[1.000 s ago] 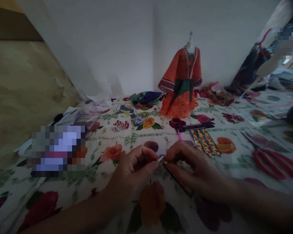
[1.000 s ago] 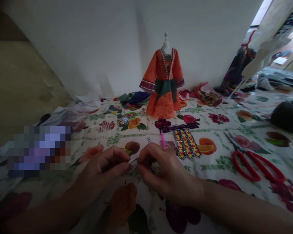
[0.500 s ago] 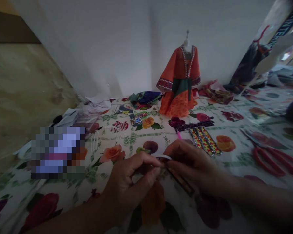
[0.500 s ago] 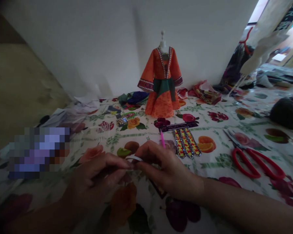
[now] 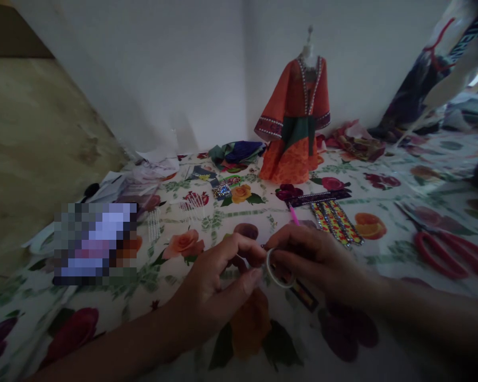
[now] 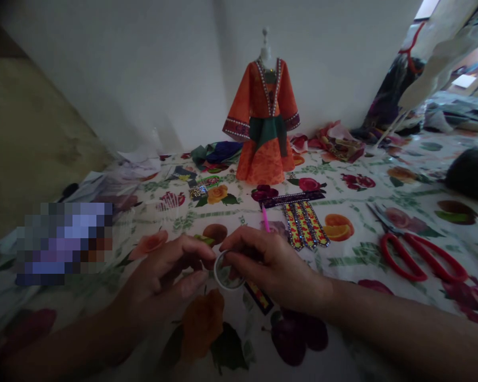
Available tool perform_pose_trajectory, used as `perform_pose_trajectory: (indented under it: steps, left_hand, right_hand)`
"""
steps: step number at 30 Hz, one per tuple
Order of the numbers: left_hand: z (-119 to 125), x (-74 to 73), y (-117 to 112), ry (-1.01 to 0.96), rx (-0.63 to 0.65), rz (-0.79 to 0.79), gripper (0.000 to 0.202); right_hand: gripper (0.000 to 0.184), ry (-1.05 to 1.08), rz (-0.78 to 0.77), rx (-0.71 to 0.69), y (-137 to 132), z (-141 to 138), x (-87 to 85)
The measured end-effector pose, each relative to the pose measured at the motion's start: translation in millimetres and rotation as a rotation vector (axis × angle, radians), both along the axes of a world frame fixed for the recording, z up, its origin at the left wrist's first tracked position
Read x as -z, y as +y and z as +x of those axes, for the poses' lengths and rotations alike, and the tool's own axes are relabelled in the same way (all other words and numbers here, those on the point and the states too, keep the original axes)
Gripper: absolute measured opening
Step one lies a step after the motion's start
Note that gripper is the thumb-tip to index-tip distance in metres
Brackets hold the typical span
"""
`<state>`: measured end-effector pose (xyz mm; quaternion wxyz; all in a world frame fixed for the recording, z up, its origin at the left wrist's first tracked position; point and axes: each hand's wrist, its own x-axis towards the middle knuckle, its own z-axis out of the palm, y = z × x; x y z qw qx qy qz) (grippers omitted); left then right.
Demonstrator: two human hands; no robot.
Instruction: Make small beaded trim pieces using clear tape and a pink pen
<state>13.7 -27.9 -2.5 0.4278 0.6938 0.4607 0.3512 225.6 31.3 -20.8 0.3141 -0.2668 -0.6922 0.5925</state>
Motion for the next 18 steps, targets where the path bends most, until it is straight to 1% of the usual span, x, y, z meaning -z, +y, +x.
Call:
perform_pose_trajectory:
  steps: [4,7,9,14,16,18]
  left_hand:
    - [0.8,0.4,1.6,-0.022,-0.03,-0.082,0.007]
    - [0.4,0.4,2.3,-0.032,-0.02,-0.125,0.004]
    - [-0.3,0.1,2.2,-0.04,-0.001,-0.145,0.005]
    - [-1.0,-0.6,0.9,-0.043,0.022,-0.167,0.008]
    - [-0.5,-1.9,0.5,-0.028,0.003,-0.14,0.008]
    - [0.4,-4.6,0.2,-0.009,-0.039,-0.076,0.008]
  right_hand:
    - [0.006,-0.104,0.143,0.028,-1.7,2.8,3.9]
    - [0.008,-0.153,0.221,0.017,-3.2,4.0,3.4]
    - [0.009,-0.155,0.23,-0.015,-3.9,4.3,1.7]
    - [0.008,-0.141,0.196,-0.097,-3.2,4.1,-0.3]
    - [0.008,-0.15,0.205,-0.092,-2.2,4.1,0.2]
    - [0.008,-0.177,0.205,-0.059,-0.8,4.4,0.2]
